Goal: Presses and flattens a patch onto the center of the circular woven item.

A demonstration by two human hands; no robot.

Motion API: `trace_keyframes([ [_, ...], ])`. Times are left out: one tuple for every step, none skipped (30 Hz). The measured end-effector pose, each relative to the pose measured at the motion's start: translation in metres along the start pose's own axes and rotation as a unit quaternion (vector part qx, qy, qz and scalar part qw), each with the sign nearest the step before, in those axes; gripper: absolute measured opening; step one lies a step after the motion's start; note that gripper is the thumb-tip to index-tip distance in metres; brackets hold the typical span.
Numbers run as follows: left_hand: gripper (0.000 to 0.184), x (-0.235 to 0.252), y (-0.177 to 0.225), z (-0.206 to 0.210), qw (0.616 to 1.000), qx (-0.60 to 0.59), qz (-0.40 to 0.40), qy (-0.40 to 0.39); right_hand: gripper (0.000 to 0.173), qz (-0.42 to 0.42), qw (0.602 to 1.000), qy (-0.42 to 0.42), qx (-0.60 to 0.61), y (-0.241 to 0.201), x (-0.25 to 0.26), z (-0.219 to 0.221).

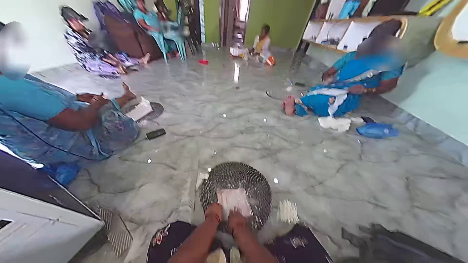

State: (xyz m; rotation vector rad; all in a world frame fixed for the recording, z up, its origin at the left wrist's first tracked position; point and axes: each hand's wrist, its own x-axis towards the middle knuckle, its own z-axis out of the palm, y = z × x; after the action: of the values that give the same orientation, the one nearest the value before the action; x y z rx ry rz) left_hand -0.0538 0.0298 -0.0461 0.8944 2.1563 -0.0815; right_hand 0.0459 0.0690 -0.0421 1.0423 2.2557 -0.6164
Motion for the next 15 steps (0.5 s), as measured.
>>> trace_keyframes([
  [0.039,-0.007,0.002,0.001,1.000,0.007,0.002,-0.004,0.059,-0.009,1.000,-0.013,0.006,0.006,-0.008,-0.008],
  [0.039,-0.017,0.005,-0.002,1.000,0.013,0.007,0.001,0.066,-0.015,1.000,-0.009,0.021,0.015,-0.014,-0.021],
  [0.039,-0.027,0.007,-0.007,1.000,0.008,0.012,0.013,0.072,-0.014,0.999,0.005,0.051,0.024,-0.024,-0.041],
  [0.040,-0.039,0.009,-0.013,0.999,-0.005,0.015,0.030,0.072,-0.009,0.995,0.035,0.088,0.035,-0.034,-0.062],
  [0.039,-0.049,0.008,-0.014,0.999,-0.018,0.020,0.046,0.068,-0.005,0.985,0.088,0.146,0.050,-0.044,-0.075],
  [0.037,-0.056,0.007,-0.014,0.997,-0.032,0.027,0.061,0.065,-0.001,0.962,0.155,0.223,0.069,-0.051,-0.082],
  [0.034,-0.059,0.007,-0.013,0.995,-0.046,0.034,0.081,0.061,0.000,0.924,0.229,0.308,0.088,-0.056,-0.088],
  [0.031,-0.061,0.007,-0.009,0.991,-0.062,0.047,0.106,0.055,0.001,0.877,0.279,0.392,0.105,-0.058,-0.088],
  [0.029,-0.064,0.007,-0.005,0.987,-0.076,0.059,0.128,0.045,0.004,0.814,0.313,0.490,0.116,-0.060,-0.086],
  [0.027,-0.071,0.011,-0.005,0.984,-0.090,0.066,0.139,0.036,0.004,0.747,0.325,0.580,0.122,-0.059,-0.083],
  [0.028,-0.080,0.014,-0.007,0.983,-0.103,0.066,0.138,0.028,0.002,0.684,0.313,0.659,0.123,-0.060,-0.079],
  [0.029,-0.088,0.018,-0.008,0.984,-0.109,0.061,0.130,0.024,0.002,0.638,0.293,0.712,0.121,-0.058,-0.075],
  [0.030,-0.094,0.022,-0.008,0.984,-0.112,0.054,0.124,0.022,0.004,0.619,0.271,0.737,0.118,-0.057,-0.071],
  [0.029,-0.099,0.024,-0.006,0.984,-0.116,0.052,0.124,0.021,0.006,0.622,0.253,0.741,0.112,-0.056,-0.068],
  [0.029,-0.102,0.025,-0.004,0.983,-0.122,0.052,0.127,0.021,0.008,0.638,0.244,0.730,0.107,-0.054,-0.066],
])
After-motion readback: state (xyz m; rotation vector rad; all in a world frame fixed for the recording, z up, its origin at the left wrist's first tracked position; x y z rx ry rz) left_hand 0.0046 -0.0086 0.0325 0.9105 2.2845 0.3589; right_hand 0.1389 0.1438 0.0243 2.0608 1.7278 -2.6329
